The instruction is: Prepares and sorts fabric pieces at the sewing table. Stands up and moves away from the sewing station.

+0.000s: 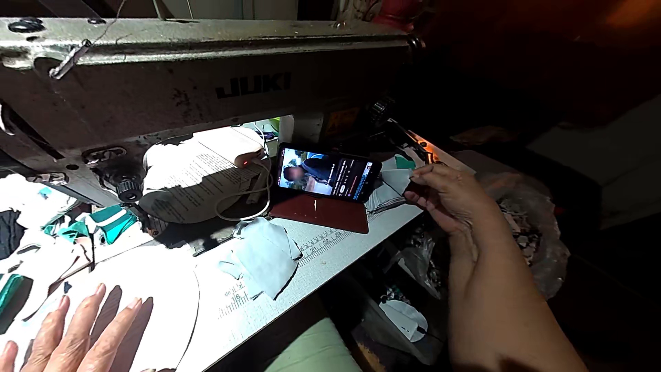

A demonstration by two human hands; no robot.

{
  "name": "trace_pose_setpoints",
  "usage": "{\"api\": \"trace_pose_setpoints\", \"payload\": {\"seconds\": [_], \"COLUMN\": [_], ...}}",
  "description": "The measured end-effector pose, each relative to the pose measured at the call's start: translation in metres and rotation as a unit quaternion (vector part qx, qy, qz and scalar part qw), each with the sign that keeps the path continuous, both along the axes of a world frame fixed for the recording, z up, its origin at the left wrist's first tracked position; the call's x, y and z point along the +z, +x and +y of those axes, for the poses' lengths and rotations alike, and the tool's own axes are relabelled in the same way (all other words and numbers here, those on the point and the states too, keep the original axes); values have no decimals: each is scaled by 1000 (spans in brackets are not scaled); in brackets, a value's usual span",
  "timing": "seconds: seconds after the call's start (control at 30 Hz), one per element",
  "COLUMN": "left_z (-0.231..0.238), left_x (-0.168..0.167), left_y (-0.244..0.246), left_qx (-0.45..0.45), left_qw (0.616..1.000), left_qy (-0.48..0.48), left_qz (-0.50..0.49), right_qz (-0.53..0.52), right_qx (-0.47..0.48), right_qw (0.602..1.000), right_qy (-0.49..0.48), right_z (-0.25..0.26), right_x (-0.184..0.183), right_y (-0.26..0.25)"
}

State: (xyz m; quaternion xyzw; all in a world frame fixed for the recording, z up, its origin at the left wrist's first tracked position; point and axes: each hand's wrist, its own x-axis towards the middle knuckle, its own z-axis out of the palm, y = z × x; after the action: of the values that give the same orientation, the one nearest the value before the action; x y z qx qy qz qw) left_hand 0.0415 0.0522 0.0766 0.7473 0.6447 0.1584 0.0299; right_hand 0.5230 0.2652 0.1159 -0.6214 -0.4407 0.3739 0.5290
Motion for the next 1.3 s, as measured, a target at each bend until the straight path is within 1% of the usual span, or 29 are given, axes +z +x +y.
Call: {"api": "trace_pose_setpoints", "payload": {"seconds": [0.07, 0.13, 0.23, 0.3, 0.37, 0.47, 0.53, 0.6, 0.63, 0.67, 0.73, 0.8, 0.87, 0.93, 1.07, 1.2, 1.3], "left_z": [-1, -1, -1, -1, -1, -4, -8, -11, -12, -13, -14, -14, -15, -17, -21, -20, -20], "left_x": [0, -1, -3, -5, -5, 2, 16, 32, 40, 45, 50, 47, 41, 37, 35, 22, 18], "left_y": [0, -2, -2, -3, -5, -1, 11, 31, 44, 56, 76, 87, 89, 87, 86, 78, 76], "left_qx": [3, 4, 11, 10, 7, -13, -50, -118, -156, -191, -239, -242, -210, -172, -109, -118, -122], "left_qw": [1000, 1000, 1000, 1000, 1000, 999, 994, 976, 960, 939, 897, 866, 842, 835, 856, 851, 841], "left_qy": [4, 3, -10, -21, -16, 26, 49, 60, 45, 22, -21, -48, -68, -70, -21, 20, 28], "left_qz": [1, 4, -1, -2, -7, -35, -86, -174, -230, -284, -371, -435, -492, -518, -505, -512, -526], "right_qz": [44, 82, 82, 71, 64, 35, 22, -23, -45, -50, -22, 4, 17, 9, 3, 23, 39], "right_qx": [-9, -27, -52, -47, -5, 96, 180, 256, 292, 325, 391, 430, 455, 461, 465, 464, 467], "right_qw": [999, 995, 988, 981, 971, 953, 935, 920, 912, 905, 890, 872, 858, 853, 848, 855, 862], "right_qy": [11, 45, 122, 175, 229, 286, 305, 297, 286, 269, 235, 234, 239, 245, 256, 231, 193], "right_z": [2, 5, 1, -8, -21, -48, -71, -95, -105, -115, -132, -143, -151, -155, -158, -155, -154], "right_x": [-3, -4, 9, 24, 39, 53, 59, 61, 58, 53, 37, 21, 13, 9, -1, -4, -3], "right_y": [3, 7, 9, 10, 15, 19, -1, -41, -63, -86, -128, -164, -187, -201, -214, -219, -222]}}
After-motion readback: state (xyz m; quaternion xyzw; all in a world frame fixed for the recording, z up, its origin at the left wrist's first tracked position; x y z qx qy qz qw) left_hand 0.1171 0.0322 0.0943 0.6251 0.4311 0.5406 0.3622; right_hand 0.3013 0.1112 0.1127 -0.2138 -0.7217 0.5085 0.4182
